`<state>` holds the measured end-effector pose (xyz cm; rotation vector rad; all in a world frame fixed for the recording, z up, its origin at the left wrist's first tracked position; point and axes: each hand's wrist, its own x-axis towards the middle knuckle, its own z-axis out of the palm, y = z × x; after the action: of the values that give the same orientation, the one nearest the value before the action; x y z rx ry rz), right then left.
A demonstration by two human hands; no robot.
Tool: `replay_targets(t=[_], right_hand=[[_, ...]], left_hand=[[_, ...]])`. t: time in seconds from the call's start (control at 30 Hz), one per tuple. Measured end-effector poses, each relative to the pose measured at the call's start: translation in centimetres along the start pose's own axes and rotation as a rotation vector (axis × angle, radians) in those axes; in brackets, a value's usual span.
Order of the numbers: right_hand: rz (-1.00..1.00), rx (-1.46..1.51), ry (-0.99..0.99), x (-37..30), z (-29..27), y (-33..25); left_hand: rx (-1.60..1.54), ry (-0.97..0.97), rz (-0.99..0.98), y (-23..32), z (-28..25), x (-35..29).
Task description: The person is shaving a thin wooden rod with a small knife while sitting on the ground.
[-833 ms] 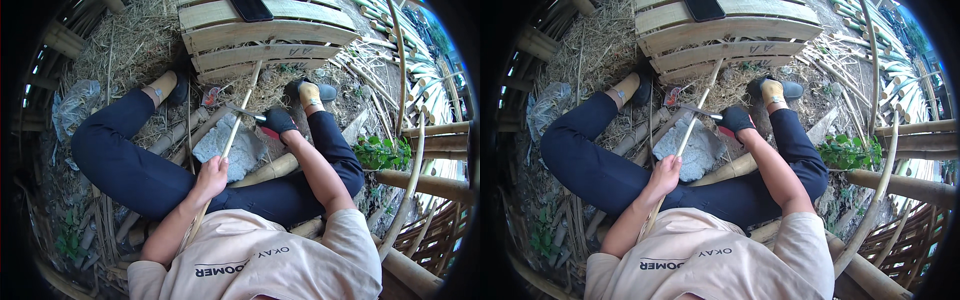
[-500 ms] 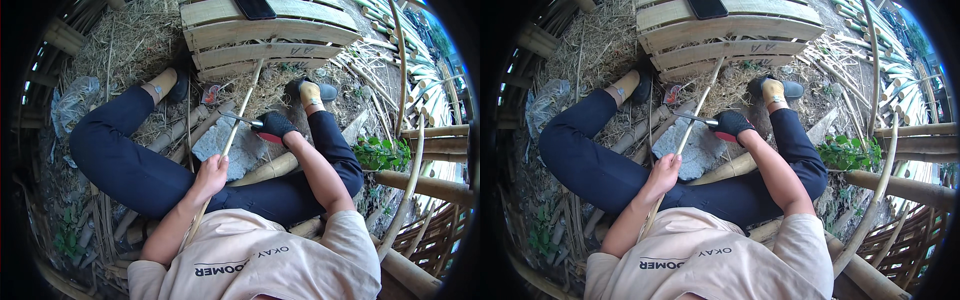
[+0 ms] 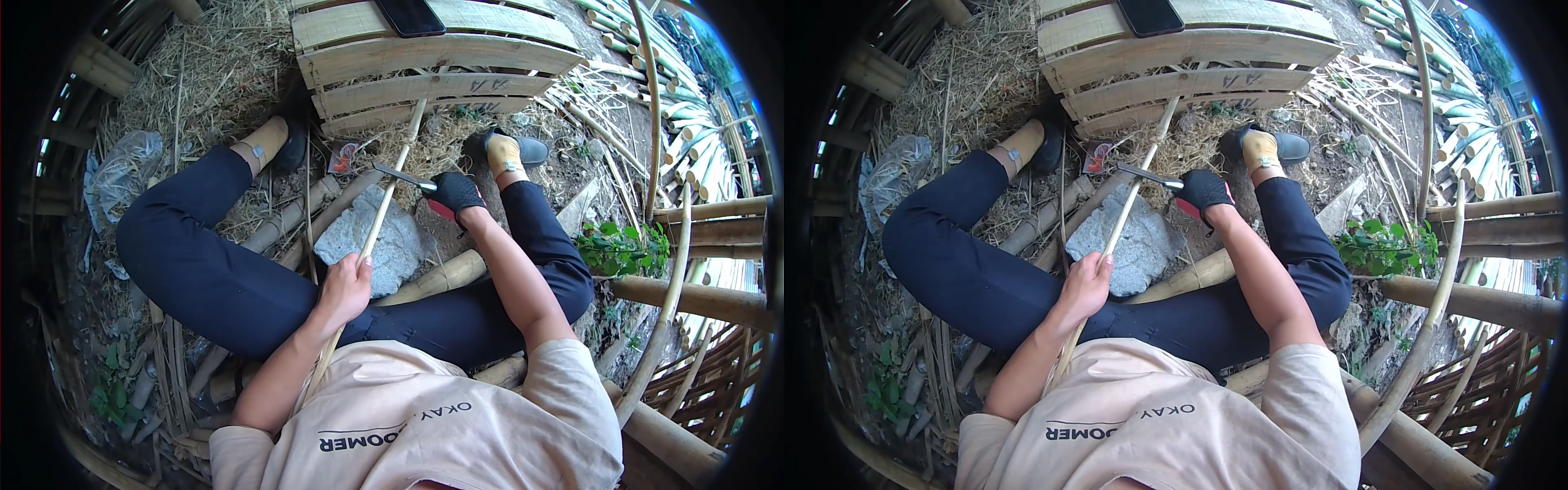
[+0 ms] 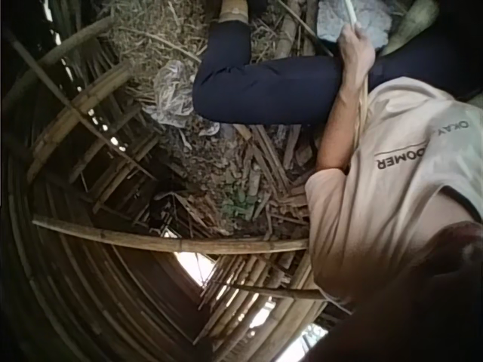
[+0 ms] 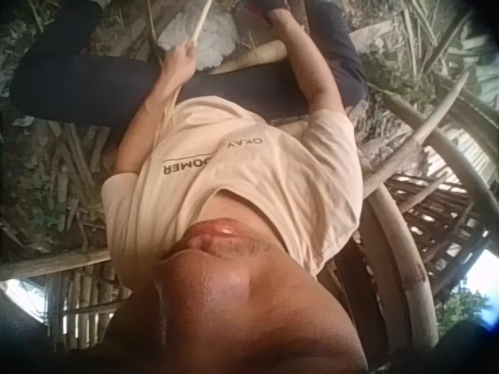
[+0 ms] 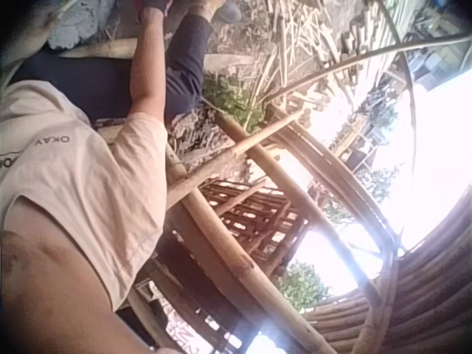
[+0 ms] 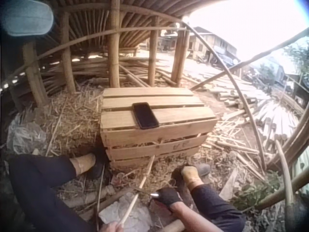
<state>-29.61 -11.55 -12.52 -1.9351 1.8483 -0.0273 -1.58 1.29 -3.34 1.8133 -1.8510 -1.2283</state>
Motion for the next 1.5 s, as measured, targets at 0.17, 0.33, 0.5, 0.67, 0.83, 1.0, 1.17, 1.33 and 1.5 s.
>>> replay_targets(t=[0.17, 0.33, 0.5, 0.67, 0.83, 1.0, 1.17, 1.33, 1.5], right_hand=[[0.071, -0.016, 0.075, 0.1, -0.3, 1.5], [0.073, 0.064, 0.073, -0.5, -1.1, 2.1], [-0.111, 0.076, -0.001, -1.2, -0.4, -0.9], [-0.100, 0.104, -0.026, -2.1, -2.0, -2.8], [-0.070, 0.103, -0.094, -4.1, -3.2, -4.2], [-0.118, 0.230, -0.127, -6.4, -2.6, -5.3], [-0.105, 0.155, -0.191, -7.4, -3.3, -6.6], [-0.070, 0.156, -0.164, -7.1, -2.1, -6.4], [0.008, 0.112, -0.045, -4.3, -0.6, -2.9]], left_hand=[[-0.028, -0.025, -0.026, 0.2, -0.1, 0.0], [-0.074, -0.052, -0.061, -0.3, 0.4, 0.1], [-0.126, -0.079, -0.079, -0.2, 0.4, 0.4], [-0.134, -0.083, -0.091, 0.0, -0.1, 0.2], [-0.195, -0.117, -0.133, 0.1, -0.1, 0.5], [-0.371, -0.154, -0.172, -1.3, 0.5, 0.8], [-0.453, -0.162, -0.218, -0.9, 0.4, 0.9], [-0.316, -0.114, -0.146, -0.8, 0.6, 0.7], [-0.151, -0.053, -0.025, -1.3, 0.5, 0.5]])
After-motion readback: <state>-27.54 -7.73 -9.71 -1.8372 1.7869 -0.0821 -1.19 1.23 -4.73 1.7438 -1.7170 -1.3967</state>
